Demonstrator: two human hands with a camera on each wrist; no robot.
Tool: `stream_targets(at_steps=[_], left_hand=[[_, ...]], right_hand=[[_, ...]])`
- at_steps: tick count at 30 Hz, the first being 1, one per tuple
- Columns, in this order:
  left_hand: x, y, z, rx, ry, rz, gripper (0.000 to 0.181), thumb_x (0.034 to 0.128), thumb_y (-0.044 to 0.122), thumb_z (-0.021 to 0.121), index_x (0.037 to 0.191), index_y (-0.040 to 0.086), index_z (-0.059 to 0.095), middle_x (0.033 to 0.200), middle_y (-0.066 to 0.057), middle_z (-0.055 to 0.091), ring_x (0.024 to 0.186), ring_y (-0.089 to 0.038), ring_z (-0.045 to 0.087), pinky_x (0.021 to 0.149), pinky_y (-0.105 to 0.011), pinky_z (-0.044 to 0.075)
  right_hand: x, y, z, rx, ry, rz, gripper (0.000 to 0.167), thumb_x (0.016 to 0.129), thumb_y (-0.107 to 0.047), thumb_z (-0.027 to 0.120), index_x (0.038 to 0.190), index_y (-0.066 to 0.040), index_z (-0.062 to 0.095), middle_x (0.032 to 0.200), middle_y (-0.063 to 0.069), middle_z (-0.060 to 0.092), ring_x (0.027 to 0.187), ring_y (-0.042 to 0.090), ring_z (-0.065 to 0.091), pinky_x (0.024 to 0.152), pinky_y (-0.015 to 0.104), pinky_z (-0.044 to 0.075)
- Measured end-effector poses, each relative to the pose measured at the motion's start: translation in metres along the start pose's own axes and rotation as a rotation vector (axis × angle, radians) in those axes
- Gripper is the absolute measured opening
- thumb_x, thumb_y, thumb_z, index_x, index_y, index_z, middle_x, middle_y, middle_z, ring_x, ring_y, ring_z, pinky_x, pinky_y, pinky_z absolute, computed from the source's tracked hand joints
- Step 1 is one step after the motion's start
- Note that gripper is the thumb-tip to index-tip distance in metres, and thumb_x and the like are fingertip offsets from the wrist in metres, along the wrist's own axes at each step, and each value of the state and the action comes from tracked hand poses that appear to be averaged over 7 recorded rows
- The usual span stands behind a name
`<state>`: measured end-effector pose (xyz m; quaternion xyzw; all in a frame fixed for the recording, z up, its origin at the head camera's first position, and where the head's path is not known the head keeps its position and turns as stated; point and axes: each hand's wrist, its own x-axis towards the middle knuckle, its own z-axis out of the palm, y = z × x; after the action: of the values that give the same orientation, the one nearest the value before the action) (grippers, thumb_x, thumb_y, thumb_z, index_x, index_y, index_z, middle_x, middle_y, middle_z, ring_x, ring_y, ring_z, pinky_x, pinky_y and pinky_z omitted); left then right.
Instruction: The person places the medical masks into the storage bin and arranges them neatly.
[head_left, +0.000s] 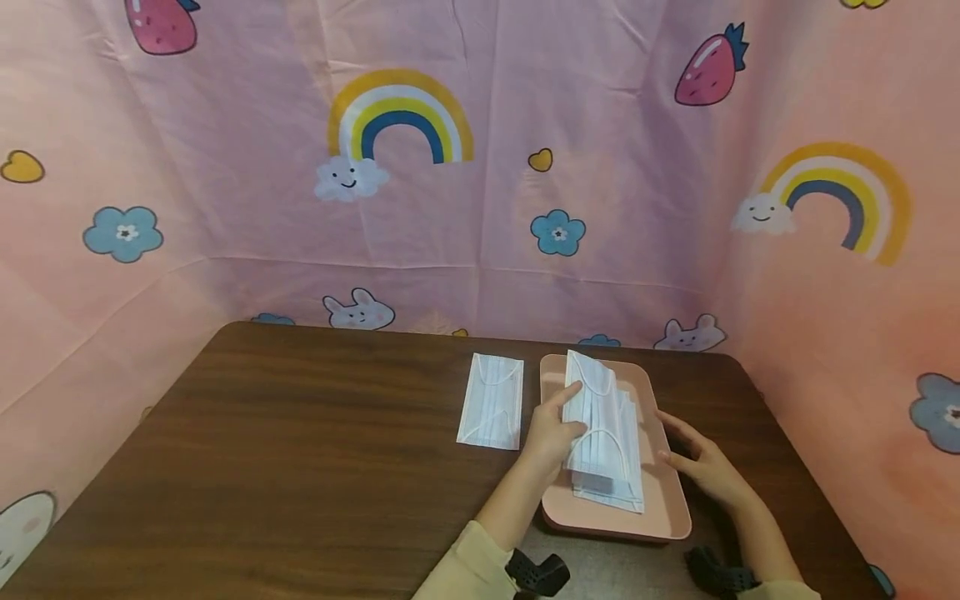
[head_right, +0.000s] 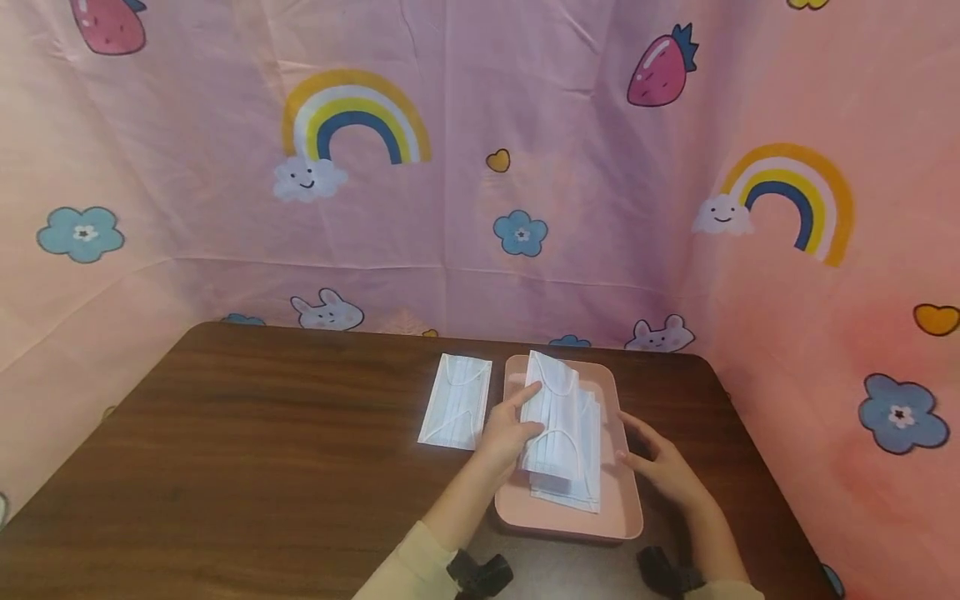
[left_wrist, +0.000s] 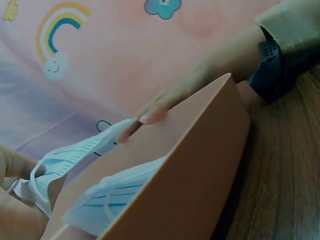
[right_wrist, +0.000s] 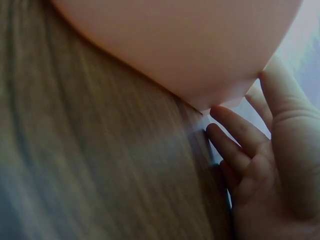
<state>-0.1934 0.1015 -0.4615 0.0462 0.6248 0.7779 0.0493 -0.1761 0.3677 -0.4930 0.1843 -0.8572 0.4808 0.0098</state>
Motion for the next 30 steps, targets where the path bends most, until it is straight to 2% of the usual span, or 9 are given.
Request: stream_targets(at_steps=[5,10,12,15,16,19,22,23,30], left_hand=[[0.003,-0.009,0.009,0.052,0.014,-0.006,0.067,0.0748,-0.020,0.057,0.134,0.012,0.057,0.146,-0.014,0.040,0.132,-0.034,0.035,0.102,-0.045,0.038],[0.009,-0.014,0.013,0.181,0.043,0.003,0.069,0.0702,-0.021,0.059,0.131,0.011,0.059,0.142,-0.014,0.044,0.132,-0.034,0.036,0.098,-0.041,0.042],[0.010,-0.015,0.013,0.245,0.055,0.011,0.069,0.0691,-0.021,0.061,0.131,0.010,0.060,0.141,-0.014,0.046,0.133,-0.035,0.036,0.098,-0.040,0.043],[0.010,-0.016,0.014,0.310,0.058,0.017,0.067,0.0696,-0.019,0.064,0.130,0.009,0.060,0.140,-0.014,0.047,0.132,-0.036,0.037,0.099,-0.042,0.042],[0.010,-0.015,0.014,0.335,0.056,0.022,0.066,0.0704,-0.018,0.065,0.130,0.008,0.060,0.140,-0.015,0.047,0.132,-0.036,0.037,0.100,-0.042,0.041],[0.009,-0.016,0.013,0.428,0.040,0.055,0.062,0.0724,-0.011,0.071,0.131,0.005,0.059,0.139,-0.016,0.047,0.131,-0.037,0.039,0.101,-0.043,0.039],[0.009,-0.019,0.013,0.524,0.014,0.094,0.061,0.0732,-0.005,0.076,0.130,0.000,0.057,0.136,-0.020,0.048,0.127,-0.038,0.042,0.101,-0.044,0.039],[0.009,-0.020,0.013,0.552,0.011,0.104,0.061,0.0729,-0.003,0.078,0.130,-0.001,0.056,0.135,-0.020,0.049,0.126,-0.038,0.043,0.101,-0.044,0.039],[0.007,-0.023,0.014,0.757,0.012,0.139,0.069,0.0693,0.010,0.086,0.131,-0.001,0.056,0.131,-0.018,0.051,0.118,-0.039,0.045,0.098,-0.045,0.041]], right_hand=[[0.001,0.000,0.001,-0.012,-0.005,0.017,0.060,0.093,-0.010,0.062,0.146,-0.002,0.034,0.146,0.028,0.032,0.132,0.040,0.030,0.091,0.007,0.027],[0.000,0.000,0.001,-0.005,0.004,0.006,0.060,0.093,-0.007,0.061,0.146,-0.001,0.035,0.146,0.028,0.033,0.129,0.011,0.034,0.092,0.007,0.027],[0.000,0.000,0.001,0.000,0.004,0.010,0.060,0.093,-0.007,0.061,0.146,-0.002,0.034,0.146,0.028,0.033,0.130,0.013,0.034,0.092,0.008,0.028],[0.000,0.000,0.002,0.016,-0.002,0.024,0.060,0.093,-0.006,0.060,0.146,-0.002,0.033,0.146,0.030,0.031,0.133,0.034,0.031,0.106,0.033,0.031],[0.000,0.000,0.002,0.018,-0.003,0.025,0.060,0.093,-0.006,0.060,0.146,-0.002,0.033,0.146,0.030,0.031,0.132,0.040,0.029,0.106,0.033,0.031],[0.000,0.000,0.003,0.028,-0.006,0.024,0.061,0.092,-0.005,0.061,0.146,0.000,0.033,0.146,0.031,0.030,0.132,0.049,0.024,0.105,0.061,0.022],[0.001,0.001,0.003,0.023,-0.003,0.018,0.061,0.092,-0.005,0.061,0.145,0.001,0.033,0.146,0.031,0.030,0.131,0.049,0.024,0.104,0.063,0.021],[0.001,0.001,0.004,0.022,-0.002,0.021,0.061,0.092,-0.005,0.062,0.145,0.001,0.033,0.146,0.031,0.030,0.132,0.049,0.024,0.099,0.071,0.017],[-0.001,0.001,0.005,0.016,0.004,0.037,0.061,0.092,-0.006,0.062,0.145,0.000,0.034,0.146,0.032,0.029,0.132,0.050,0.024,0.099,0.071,0.017]])
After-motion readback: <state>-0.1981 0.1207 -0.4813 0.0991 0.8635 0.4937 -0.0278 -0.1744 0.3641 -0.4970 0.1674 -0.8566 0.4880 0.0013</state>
